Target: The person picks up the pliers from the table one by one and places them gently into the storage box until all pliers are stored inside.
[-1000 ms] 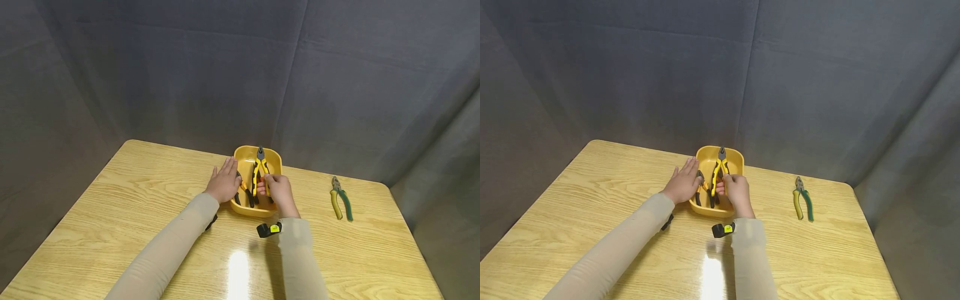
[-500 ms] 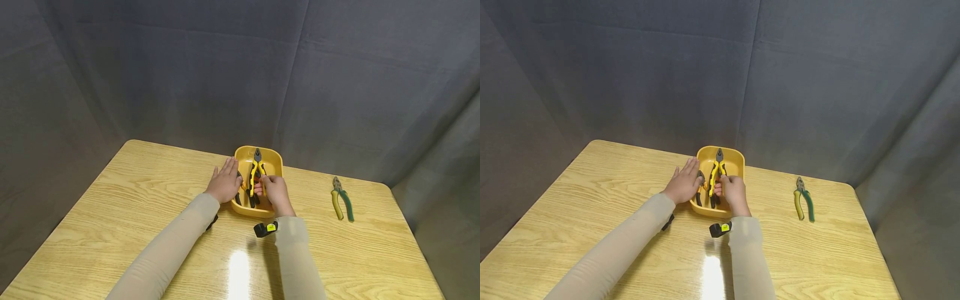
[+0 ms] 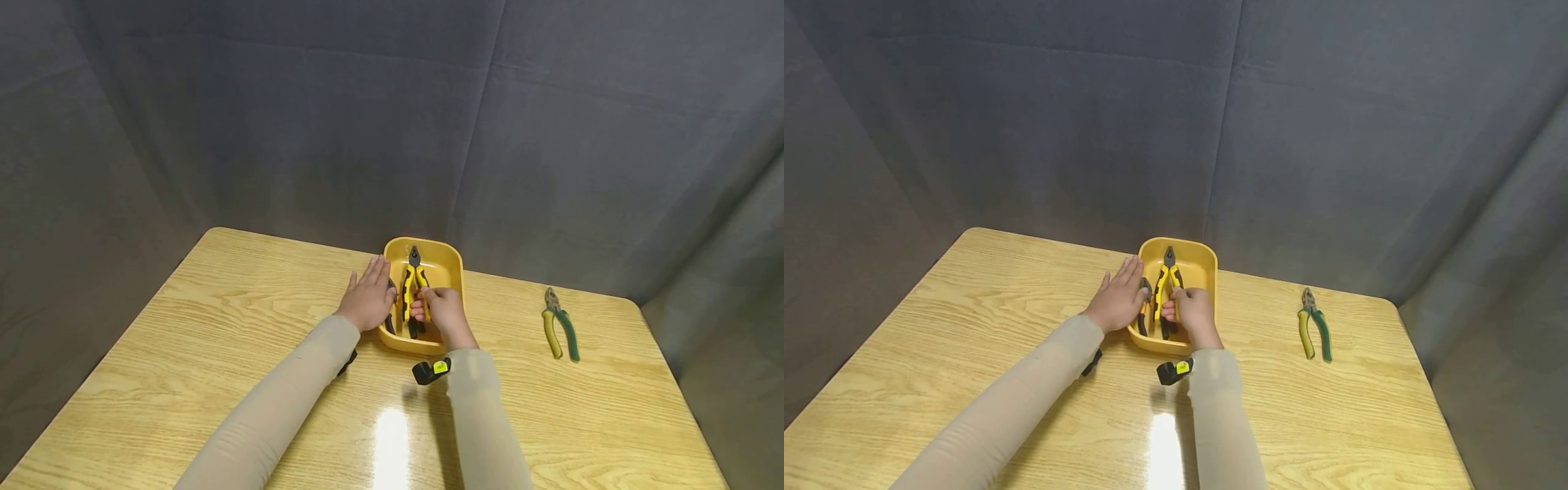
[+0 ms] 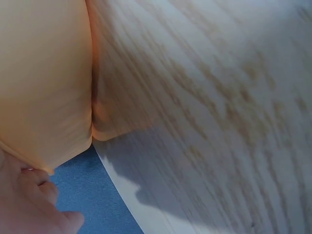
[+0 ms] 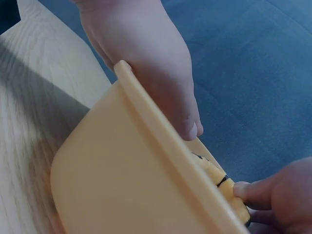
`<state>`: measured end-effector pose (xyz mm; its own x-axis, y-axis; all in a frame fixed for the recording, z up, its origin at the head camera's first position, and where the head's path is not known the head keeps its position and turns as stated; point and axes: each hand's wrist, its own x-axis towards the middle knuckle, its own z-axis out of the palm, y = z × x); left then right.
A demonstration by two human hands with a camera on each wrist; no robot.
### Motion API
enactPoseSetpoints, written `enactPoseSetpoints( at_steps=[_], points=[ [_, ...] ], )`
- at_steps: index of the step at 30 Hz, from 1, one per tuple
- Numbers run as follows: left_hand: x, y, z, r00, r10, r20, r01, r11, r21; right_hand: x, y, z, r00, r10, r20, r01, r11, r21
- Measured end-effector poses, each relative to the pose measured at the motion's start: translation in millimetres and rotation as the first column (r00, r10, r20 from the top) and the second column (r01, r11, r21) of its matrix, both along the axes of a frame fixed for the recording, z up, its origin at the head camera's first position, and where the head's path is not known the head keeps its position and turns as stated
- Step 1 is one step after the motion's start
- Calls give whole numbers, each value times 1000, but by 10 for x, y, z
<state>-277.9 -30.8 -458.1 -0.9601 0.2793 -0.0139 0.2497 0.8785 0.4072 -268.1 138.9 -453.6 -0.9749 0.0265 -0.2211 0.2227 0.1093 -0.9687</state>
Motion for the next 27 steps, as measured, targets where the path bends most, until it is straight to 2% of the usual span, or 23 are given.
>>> enactPoseSetpoints(
  at_steps=[9,16,27],
  points=[
    [-48,6,-68,1000,-6,-3,6,1000,7,-62,13,-6,999,22,35,-22,1000,-7],
    [-32,-4,-33,1000,0,9,0,1000,6,-90,-18,-22,997,17,70,-16,1000,-15],
    [8,-11,16,1000,0,6,0,1000,-5,-99,-33,-18,995,20,100,-23,999,25]
  ],
)
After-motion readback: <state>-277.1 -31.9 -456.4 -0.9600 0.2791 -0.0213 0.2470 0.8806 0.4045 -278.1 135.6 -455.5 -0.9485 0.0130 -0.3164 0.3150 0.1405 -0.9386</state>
